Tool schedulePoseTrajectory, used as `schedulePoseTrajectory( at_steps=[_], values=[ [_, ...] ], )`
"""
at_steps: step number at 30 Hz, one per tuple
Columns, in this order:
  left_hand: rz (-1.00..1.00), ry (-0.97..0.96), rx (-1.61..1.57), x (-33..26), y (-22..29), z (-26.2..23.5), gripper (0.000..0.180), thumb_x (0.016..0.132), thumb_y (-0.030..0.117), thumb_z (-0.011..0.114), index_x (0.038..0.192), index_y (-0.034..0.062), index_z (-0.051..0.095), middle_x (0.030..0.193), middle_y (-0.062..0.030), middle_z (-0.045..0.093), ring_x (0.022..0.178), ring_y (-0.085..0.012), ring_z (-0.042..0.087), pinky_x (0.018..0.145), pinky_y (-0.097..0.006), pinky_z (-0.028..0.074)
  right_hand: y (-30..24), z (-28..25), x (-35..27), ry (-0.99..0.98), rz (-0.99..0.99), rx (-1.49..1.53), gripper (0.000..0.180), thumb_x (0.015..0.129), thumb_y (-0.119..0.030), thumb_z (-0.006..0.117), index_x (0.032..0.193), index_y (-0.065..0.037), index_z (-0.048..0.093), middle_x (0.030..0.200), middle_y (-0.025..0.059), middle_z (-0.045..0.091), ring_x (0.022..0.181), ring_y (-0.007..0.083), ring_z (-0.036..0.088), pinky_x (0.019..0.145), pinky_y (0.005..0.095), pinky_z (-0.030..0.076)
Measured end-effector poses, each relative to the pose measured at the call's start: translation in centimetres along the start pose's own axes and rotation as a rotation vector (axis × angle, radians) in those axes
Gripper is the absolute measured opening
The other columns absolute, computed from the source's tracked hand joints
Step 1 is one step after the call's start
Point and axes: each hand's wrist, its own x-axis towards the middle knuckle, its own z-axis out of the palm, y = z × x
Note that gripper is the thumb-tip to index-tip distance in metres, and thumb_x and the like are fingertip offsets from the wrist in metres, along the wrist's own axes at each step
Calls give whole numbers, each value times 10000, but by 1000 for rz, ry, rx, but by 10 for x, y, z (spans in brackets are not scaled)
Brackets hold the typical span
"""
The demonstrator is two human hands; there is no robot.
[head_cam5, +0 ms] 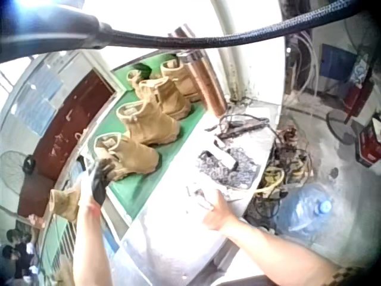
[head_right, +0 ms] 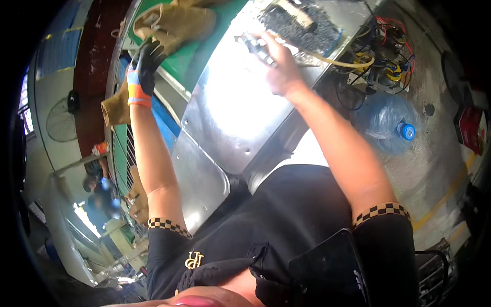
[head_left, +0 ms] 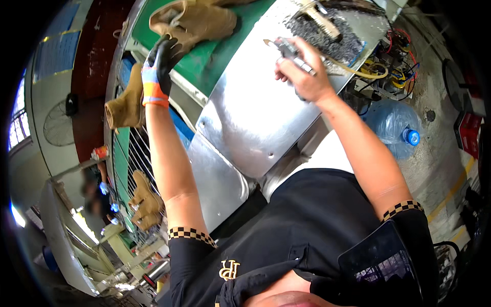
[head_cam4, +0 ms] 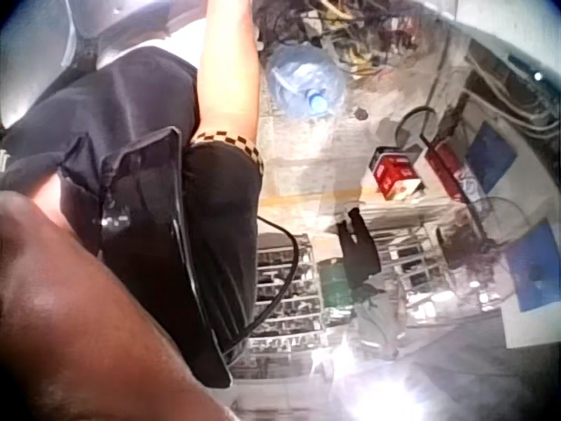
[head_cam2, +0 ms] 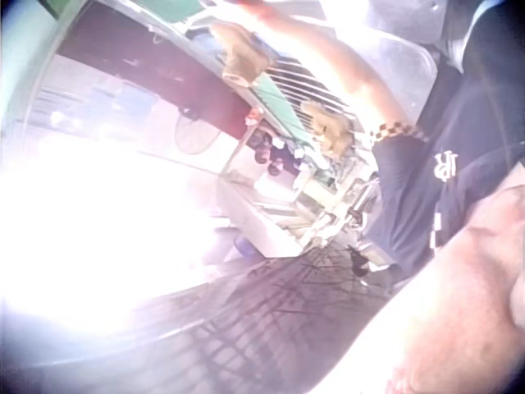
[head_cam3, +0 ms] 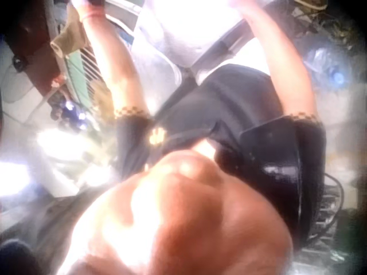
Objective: The person cleans boots by hand and with a pressurized air tool, turning them over to work on the sides, soles, and heels before placing them back on a conveyor.
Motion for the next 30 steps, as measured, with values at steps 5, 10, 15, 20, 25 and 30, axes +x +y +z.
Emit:
schedulePoseTrajectory(
  at_steps=[5, 10, 15, 20, 25, 30],
  values=[
    [42, 268, 766, -102, -15, -146, 446, 933, 200, 633, 1338, 34, 544, 1279, -110, 601, 1153, -195, 573, 985, -307, 434, -7, 0, 0, -33, -6, -108, 417, 901, -122, 542, 1296, 7, 498, 801, 73, 642, 698, 133, 633, 599, 249, 499],
    [-315, 662, 1368, -243, -42, -403, 730, 847, 533, 636, 1384, 59, 497, 1391, -215, 504, 1280, -358, 479, 1073, -391, 363, -12, 9, -4, 2, -41, -153, 406, 924, -107, 500, 1309, 21, 488, 810, 74, 623, 723, 154, 628, 630, 253, 482],
    [-673, 1095, 1688, -455, 44, -626, 1133, 640, 773, 669, 1456, 41, 382, 1464, -199, 426, 1350, -354, 404, 1109, -421, 330, -3, 12, 1, -47, -50, -13, 422, 924, -104, 481, 1321, 42, 472, 808, 86, 618, 722, 173, 617, 625, 263, 476],
    [-1077, 917, 1600, -448, -57, -609, 1133, 578, 827, 658, 1276, -61, 571, 1345, -245, 537, 1269, -360, 502, 1049, -411, 396, -8, 22, 0, 2, -60, -148, 444, 913, -124, 484, 1322, 47, 470, 790, 97, 622, 706, 173, 613, 625, 265, 481],
    [-917, 1012, 1463, -432, -77, -580, 1148, 595, 814, 665, 1301, -81, 533, 1334, -264, 535, 1249, -365, 516, 1062, -418, 396, -3, 19, -1, 35, -91, -191, 445, 912, -154, 491, 1311, 44, 487, 798, 93, 641, 700, 158, 619, 628, 265, 489],
    [-595, 1079, 1236, -445, -84, -521, 805, 681, 643, 729, 1148, -10, 662, 1113, -179, 664, 1001, -309, 620, 861, -391, 486, -5, 27, -2, 15, -118, -239, 424, 911, -118, 500, 1304, 42, 494, 803, 75, 635, 699, 144, 612, 614, 241, 467]
  ],
)
